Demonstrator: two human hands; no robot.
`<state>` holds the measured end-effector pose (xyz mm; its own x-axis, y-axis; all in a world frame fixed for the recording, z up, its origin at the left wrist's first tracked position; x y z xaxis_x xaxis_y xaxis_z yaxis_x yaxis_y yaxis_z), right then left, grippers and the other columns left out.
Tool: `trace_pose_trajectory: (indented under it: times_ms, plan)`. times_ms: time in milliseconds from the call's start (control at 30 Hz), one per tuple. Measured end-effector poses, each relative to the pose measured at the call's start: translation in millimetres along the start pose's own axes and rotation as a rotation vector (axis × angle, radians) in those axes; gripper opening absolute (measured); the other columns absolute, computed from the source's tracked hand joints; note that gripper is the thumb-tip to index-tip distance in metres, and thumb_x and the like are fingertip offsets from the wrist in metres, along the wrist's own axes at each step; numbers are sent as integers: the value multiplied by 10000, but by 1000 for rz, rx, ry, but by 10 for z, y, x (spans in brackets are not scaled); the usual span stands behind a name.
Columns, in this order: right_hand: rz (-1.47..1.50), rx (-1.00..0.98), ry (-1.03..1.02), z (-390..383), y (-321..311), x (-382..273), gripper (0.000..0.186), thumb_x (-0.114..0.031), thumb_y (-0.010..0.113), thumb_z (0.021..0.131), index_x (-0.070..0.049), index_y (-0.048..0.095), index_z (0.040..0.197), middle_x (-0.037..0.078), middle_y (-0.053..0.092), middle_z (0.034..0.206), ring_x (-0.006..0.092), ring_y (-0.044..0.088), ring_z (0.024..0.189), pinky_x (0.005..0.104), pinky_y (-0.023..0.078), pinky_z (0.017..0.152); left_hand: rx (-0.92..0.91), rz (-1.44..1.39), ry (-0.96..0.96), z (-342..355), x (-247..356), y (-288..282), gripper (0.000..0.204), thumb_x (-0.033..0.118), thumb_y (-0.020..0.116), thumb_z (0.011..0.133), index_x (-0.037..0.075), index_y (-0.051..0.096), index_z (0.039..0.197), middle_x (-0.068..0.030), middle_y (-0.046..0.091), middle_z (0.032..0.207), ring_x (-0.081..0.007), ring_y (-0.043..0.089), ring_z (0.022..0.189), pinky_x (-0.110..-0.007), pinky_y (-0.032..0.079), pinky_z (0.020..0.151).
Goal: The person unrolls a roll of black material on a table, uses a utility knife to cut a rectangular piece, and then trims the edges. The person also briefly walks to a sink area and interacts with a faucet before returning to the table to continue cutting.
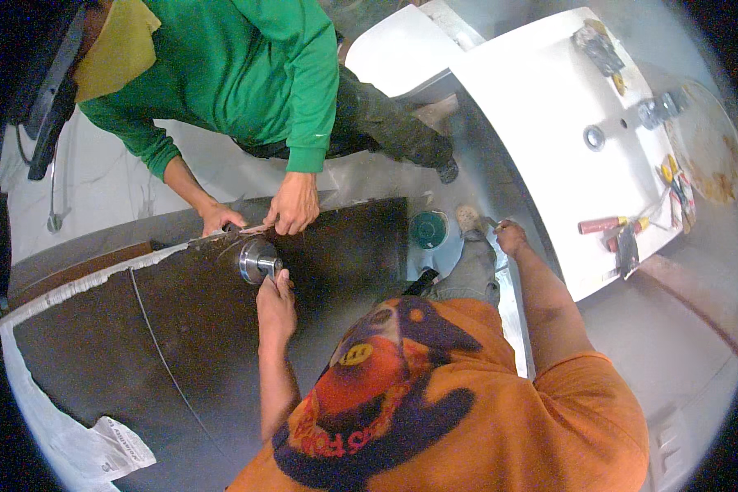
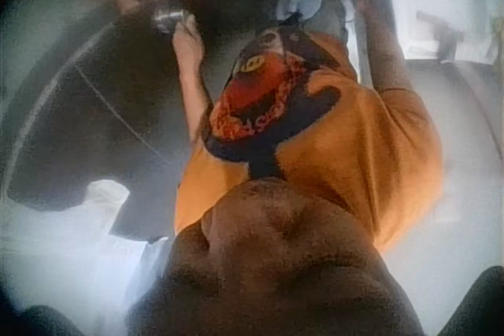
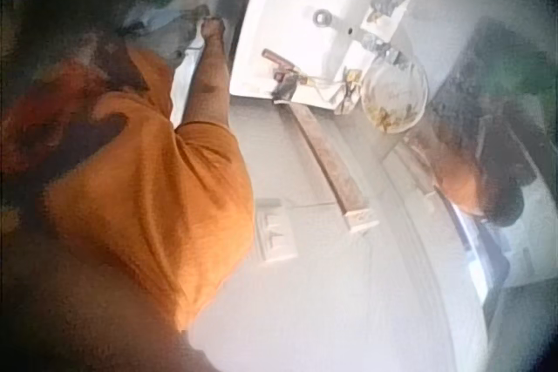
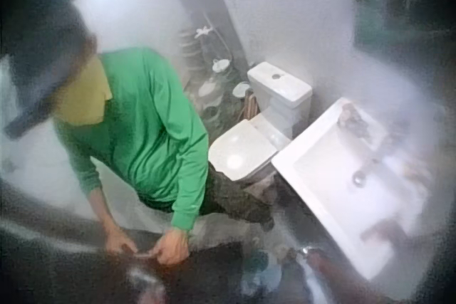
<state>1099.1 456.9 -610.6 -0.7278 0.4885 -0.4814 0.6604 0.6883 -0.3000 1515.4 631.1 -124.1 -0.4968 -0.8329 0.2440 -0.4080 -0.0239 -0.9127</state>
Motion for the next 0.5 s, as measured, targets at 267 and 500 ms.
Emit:
trace_pose_trajectory:
  times_ms: [267, 500]
  plan:
    - [-95, 222, -179, -331, 77, 138, 334, -282, 708, 906, -65, 775, 1151, 231, 781, 1175, 437, 733, 1115, 521, 562, 978, -3, -70, 224, 163, -124, 34, 463, 316, 532, 1154, -104, 665, 1013, -333, 733, 945, -519, 724, 961, -556, 534, 833]
    - [52, 262, -260, -1218, 796, -3, 264, -229, 696, 914, -53, 766, 1098, 221, 792, 1083, 406, 749, 1049, 503, 566, 914, 5, -234, 324, 481, -361, 226, 469, 313, 544, 1142, -101, 692, 979, -302, 746, 948, -486, 725, 950, -551, 528, 842]
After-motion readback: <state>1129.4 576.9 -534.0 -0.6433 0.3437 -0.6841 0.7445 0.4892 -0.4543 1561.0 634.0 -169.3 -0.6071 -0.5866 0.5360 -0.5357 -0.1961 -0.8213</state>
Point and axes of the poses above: each hand's wrist, its own z-axis towards the middle knuckle, its own y-axis out of the palm, x = y × z, the point moved 2 cm from there along z, towards the middle knuckle
